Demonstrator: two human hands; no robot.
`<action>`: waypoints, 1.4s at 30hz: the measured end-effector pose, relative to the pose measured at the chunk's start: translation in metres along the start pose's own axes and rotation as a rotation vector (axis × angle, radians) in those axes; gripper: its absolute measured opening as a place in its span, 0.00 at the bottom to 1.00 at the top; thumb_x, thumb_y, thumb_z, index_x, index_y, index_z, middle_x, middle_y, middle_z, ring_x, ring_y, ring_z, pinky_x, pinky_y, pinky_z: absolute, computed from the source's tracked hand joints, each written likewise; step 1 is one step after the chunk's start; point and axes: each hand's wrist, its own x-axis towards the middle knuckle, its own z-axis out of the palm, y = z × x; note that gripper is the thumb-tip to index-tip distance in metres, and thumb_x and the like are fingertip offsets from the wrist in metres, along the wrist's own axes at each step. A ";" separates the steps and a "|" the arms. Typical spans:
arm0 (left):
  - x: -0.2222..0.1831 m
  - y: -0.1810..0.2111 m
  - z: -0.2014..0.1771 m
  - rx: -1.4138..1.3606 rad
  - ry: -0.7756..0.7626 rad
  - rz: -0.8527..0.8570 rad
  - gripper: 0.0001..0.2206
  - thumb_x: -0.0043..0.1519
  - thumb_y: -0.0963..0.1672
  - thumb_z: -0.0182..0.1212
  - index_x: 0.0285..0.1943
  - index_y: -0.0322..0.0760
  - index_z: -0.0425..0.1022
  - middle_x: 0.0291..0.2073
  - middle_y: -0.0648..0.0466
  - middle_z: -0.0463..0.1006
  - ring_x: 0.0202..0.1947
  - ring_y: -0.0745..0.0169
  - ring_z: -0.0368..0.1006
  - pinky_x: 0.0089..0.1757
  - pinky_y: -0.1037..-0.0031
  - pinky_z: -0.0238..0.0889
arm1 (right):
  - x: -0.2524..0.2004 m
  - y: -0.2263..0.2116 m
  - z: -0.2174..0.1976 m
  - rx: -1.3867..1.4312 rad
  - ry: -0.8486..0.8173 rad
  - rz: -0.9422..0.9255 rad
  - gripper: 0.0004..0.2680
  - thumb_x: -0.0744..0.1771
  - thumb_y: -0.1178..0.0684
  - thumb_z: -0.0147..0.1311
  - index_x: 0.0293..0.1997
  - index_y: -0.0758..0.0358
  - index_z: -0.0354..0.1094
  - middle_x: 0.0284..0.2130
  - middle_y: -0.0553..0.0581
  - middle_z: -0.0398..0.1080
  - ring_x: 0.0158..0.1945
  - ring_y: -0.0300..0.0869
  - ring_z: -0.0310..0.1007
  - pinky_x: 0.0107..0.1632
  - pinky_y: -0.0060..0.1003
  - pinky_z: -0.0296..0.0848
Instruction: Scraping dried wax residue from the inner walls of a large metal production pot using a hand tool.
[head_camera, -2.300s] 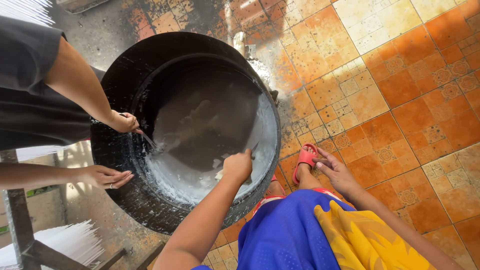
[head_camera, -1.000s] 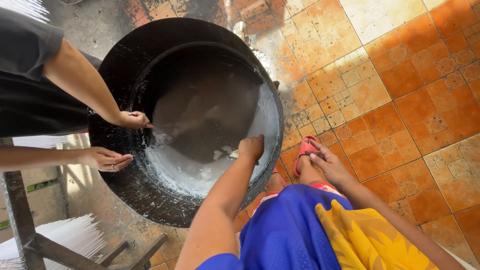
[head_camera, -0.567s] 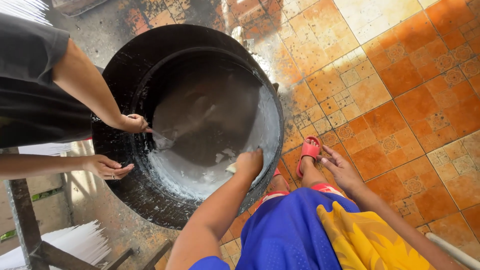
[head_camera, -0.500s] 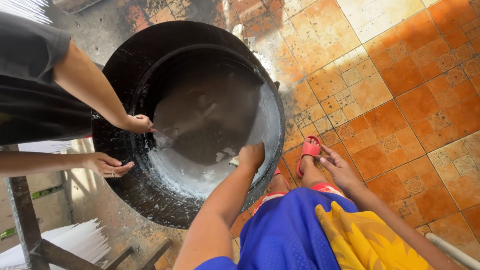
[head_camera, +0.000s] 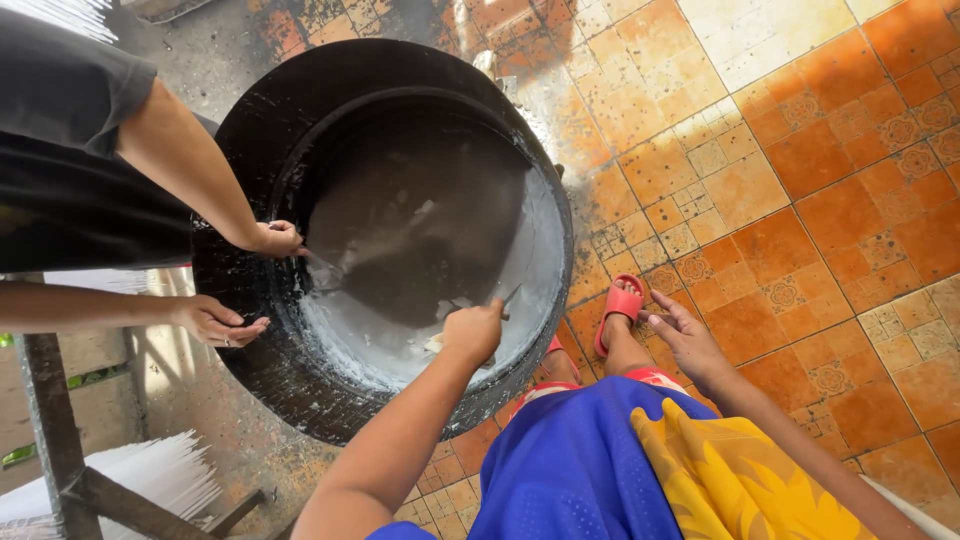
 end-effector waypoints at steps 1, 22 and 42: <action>0.010 0.005 0.007 0.000 0.002 0.007 0.12 0.64 0.40 0.48 0.55 0.37 0.73 0.27 0.43 0.82 0.31 0.41 0.83 0.33 0.52 0.75 | -0.002 -0.004 0.002 0.001 0.007 -0.002 0.22 0.71 0.57 0.47 0.78 0.52 0.51 0.58 0.70 0.70 0.71 0.55 0.59 0.73 0.54 0.50; 0.003 -0.010 0.024 0.010 -0.072 0.003 0.11 0.65 0.41 0.47 0.51 0.42 0.75 0.29 0.42 0.83 0.34 0.40 0.83 0.35 0.52 0.75 | -0.009 -0.016 -0.009 -0.055 0.026 0.007 0.21 0.71 0.56 0.45 0.78 0.55 0.51 0.59 0.73 0.69 0.73 0.63 0.53 0.74 0.60 0.46; 0.005 -0.003 0.016 -0.018 -0.090 0.038 0.10 0.65 0.45 0.55 0.49 0.38 0.78 0.30 0.39 0.83 0.34 0.37 0.83 0.36 0.49 0.75 | 0.001 -0.008 -0.006 -0.024 0.050 -0.014 0.21 0.72 0.56 0.46 0.77 0.54 0.52 0.57 0.70 0.71 0.71 0.58 0.57 0.73 0.58 0.48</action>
